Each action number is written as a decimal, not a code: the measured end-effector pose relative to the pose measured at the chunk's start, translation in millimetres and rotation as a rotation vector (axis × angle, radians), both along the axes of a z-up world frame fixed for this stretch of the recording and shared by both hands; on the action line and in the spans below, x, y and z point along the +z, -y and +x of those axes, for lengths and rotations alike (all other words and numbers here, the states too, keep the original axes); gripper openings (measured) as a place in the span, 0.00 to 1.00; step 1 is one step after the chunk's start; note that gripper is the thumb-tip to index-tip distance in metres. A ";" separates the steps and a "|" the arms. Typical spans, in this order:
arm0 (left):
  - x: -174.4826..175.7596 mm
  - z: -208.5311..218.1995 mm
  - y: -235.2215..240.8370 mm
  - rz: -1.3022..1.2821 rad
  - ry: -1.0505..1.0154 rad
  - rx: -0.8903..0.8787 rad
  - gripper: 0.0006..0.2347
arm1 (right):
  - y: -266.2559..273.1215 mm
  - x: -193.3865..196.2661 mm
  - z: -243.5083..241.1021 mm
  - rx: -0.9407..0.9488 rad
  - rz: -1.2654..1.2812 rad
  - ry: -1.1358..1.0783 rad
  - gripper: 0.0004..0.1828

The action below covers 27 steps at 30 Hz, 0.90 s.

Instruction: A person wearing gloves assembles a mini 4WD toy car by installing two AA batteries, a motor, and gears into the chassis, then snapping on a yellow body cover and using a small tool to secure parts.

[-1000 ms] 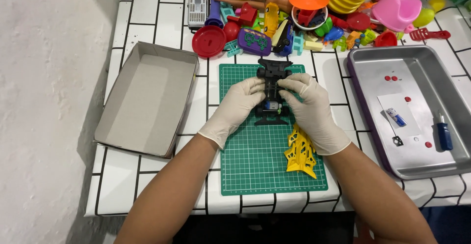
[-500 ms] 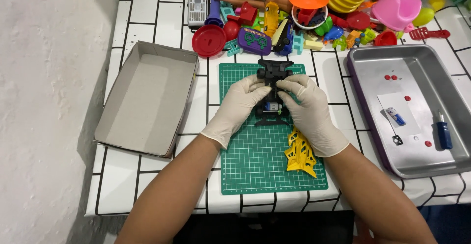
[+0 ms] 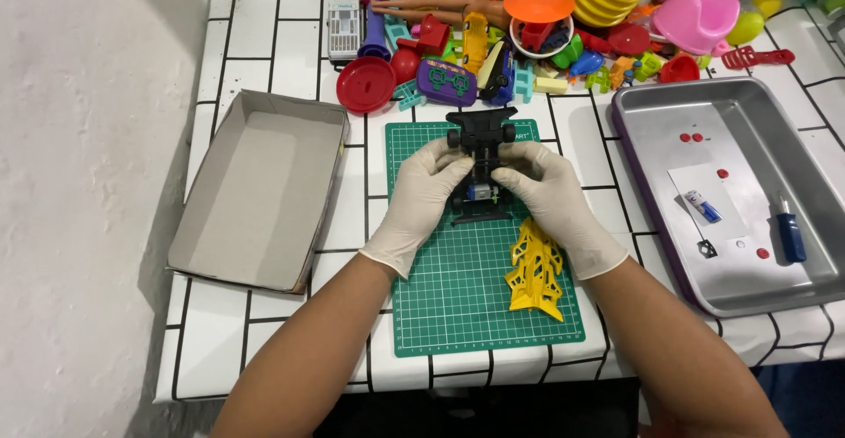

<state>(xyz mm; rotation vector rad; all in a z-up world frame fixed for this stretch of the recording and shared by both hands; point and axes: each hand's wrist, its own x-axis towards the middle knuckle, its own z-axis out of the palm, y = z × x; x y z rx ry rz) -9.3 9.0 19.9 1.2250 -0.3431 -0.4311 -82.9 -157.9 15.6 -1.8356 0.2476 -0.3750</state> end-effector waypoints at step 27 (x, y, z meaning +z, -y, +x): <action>4.5 -7.1 3.4 0.011 0.029 0.036 0.13 | -8.3 10.2 0.7 0.046 0.169 -0.012 0.14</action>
